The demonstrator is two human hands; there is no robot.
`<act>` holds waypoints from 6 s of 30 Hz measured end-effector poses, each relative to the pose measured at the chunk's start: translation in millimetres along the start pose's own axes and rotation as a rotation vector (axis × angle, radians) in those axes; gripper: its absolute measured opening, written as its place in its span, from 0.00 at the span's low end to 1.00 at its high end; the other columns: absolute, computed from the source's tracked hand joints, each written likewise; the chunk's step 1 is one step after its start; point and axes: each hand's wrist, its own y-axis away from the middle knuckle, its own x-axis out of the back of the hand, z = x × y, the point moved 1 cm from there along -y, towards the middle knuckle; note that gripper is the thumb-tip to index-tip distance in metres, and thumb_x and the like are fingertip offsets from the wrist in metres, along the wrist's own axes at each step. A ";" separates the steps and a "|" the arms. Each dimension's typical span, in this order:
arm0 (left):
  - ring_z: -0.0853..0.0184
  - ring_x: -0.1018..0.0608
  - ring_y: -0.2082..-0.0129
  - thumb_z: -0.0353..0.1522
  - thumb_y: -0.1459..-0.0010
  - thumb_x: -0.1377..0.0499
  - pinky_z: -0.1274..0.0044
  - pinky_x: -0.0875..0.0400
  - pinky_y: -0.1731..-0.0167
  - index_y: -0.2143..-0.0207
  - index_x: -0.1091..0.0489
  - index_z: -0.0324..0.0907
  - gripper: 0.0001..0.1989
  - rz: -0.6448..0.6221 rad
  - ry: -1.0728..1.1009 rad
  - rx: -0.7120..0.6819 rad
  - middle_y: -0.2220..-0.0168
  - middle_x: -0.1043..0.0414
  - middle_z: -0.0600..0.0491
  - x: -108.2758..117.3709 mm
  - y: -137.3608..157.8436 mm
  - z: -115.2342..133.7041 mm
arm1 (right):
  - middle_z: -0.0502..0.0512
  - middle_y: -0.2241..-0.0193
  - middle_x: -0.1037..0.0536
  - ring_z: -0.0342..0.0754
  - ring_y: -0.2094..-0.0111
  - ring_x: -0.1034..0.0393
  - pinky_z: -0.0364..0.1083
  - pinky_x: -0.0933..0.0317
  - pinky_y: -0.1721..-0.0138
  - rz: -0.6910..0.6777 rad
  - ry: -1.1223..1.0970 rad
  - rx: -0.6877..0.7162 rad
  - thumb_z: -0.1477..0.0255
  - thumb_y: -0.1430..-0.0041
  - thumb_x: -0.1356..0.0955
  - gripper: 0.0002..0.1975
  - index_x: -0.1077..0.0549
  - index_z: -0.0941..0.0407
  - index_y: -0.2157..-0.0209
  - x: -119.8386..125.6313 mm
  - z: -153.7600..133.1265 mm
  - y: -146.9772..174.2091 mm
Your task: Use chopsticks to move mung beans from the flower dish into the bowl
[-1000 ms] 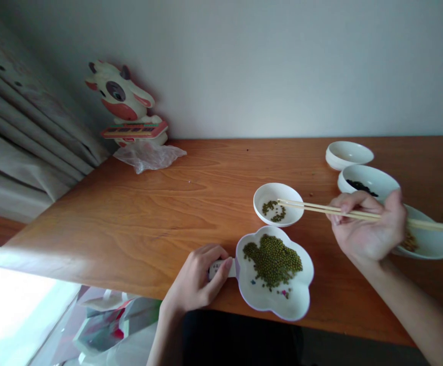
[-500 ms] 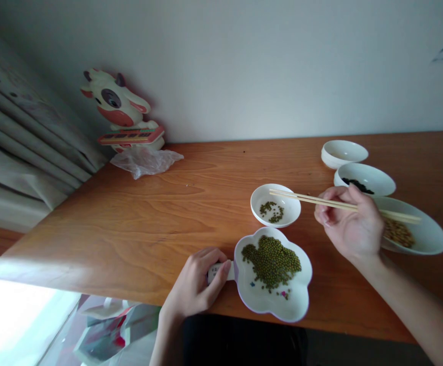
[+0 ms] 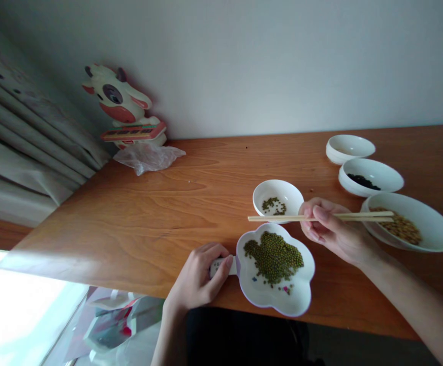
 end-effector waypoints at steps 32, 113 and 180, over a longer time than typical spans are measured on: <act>0.65 0.24 0.66 0.37 0.27 0.46 0.74 0.33 0.64 0.63 0.28 0.41 0.13 0.017 -0.010 -0.008 0.66 0.24 0.51 -0.3 -0.9 2.4 | 0.56 0.69 0.23 0.53 0.66 0.28 0.54 0.37 0.58 -0.288 0.545 0.193 0.47 0.25 0.53 0.39 0.22 0.52 0.66 -13.0 22.1 15.6; 0.66 0.26 0.67 0.39 0.26 0.47 0.74 0.34 0.64 0.64 0.29 0.41 0.15 0.012 -0.015 -0.022 0.67 0.26 0.51 -0.2 -1.7 2.6 | 0.56 0.77 0.24 0.52 0.73 0.31 0.53 0.40 0.67 -0.173 0.380 0.276 0.49 0.24 0.51 0.39 0.21 0.52 0.72 -12.9 28.2 15.1; 0.64 0.24 0.66 0.39 0.26 0.48 0.73 0.33 0.63 0.64 0.29 0.42 0.15 0.008 -0.057 -0.060 0.66 0.24 0.51 -0.5 -3.3 -1.4 | 0.49 0.75 0.23 0.45 0.74 0.29 0.45 0.38 0.71 -0.229 0.898 -0.128 0.54 0.24 0.39 0.23 0.28 0.53 0.70 -44.2 -45.0 14.5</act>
